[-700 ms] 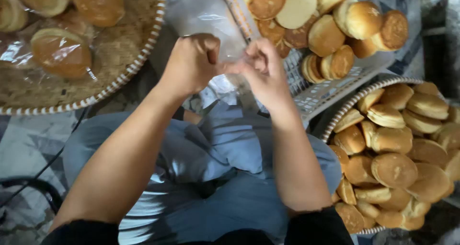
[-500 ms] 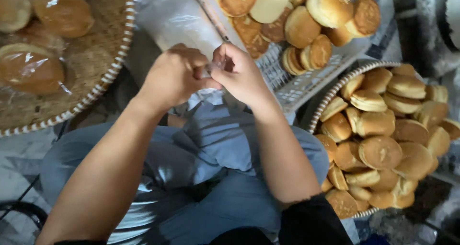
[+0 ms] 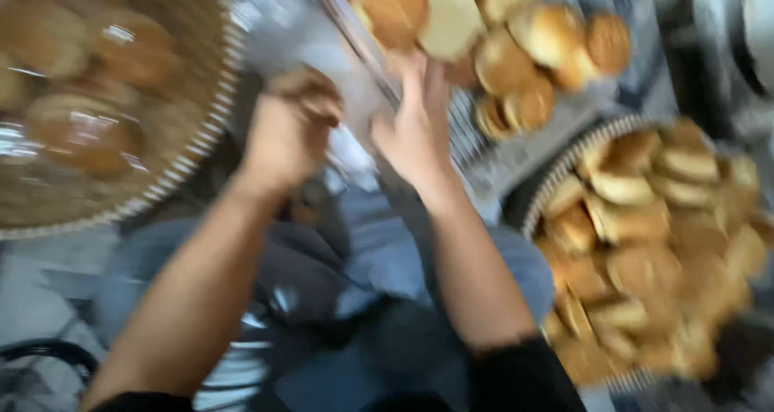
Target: The person packages bread rolls by placing them into plastic bags and sealing the bags by hand.
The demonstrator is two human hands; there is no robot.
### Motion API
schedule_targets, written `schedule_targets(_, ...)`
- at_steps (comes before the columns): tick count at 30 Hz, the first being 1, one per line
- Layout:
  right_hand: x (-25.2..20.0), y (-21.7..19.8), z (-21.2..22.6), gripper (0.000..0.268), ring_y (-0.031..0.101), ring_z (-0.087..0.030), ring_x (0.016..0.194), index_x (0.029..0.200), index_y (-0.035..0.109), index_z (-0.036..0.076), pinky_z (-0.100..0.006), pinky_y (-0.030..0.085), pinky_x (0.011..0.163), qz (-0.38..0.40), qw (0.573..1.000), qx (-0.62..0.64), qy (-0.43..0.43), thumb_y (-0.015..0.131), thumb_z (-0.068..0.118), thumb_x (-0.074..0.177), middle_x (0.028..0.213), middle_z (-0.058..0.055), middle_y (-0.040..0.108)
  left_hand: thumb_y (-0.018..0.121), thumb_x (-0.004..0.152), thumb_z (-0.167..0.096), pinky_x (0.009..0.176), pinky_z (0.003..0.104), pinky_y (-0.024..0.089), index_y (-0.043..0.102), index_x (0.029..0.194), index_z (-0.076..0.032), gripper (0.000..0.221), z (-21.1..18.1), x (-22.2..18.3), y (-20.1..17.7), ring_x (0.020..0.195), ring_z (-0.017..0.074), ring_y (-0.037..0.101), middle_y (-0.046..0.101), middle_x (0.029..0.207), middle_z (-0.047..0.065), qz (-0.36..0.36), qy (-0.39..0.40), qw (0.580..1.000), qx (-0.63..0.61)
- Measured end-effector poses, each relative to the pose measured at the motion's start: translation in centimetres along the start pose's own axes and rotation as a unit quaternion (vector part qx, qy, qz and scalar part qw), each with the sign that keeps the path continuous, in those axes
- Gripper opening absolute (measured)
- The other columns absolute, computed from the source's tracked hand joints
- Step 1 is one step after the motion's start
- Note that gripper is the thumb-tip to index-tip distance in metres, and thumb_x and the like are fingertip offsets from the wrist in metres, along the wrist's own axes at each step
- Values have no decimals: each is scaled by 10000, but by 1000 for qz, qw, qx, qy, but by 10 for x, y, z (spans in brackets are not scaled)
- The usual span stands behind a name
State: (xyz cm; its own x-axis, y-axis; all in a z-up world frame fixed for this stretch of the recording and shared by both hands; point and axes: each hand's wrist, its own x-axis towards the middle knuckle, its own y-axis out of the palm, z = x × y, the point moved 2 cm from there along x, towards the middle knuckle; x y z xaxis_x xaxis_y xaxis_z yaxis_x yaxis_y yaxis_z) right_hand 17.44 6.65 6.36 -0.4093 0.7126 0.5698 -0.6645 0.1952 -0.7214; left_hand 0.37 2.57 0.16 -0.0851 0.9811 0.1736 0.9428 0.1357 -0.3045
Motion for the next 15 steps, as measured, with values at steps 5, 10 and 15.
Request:
schedule_targets(5, -40, 44, -42, 163, 577, -276, 684, 937, 562, 60, -385, 473, 633, 50, 974, 123, 184, 703, 123, 885, 762, -102, 568, 648, 697, 6, 917, 418, 480, 747, 839, -139, 226, -14, -6, 2, 1008, 275, 634, 691, 1010, 69, -1, 176, 957, 230)
schedule_targets(10, -53, 55, -72, 196, 476, -168, 600, 827, 493, 55, -356, 436, 572, 22, 965, 174, 197, 658, 82, 929, 661, -90, 489, 646, 747, 4, 902, 434, 460, 782, 1102, -137, 405, -6, -8, 4, 985, 279, 594, 676, 1067, 68, -63, 146, 931, 329)
schedule_targets(15, -76, 87, -150, 298, 635, -144, 877, 1065, 629, 142, -289, 536, 701, 34, 858, 434, 272, 653, 61, 779, 1079, -4, 608, 608, 732, 49, 905, 456, 484, 726, 1179, -2, 465, -7, -7, -1, 1002, 376, 584, 649, 1128, 186, -131, 115, 947, 269)
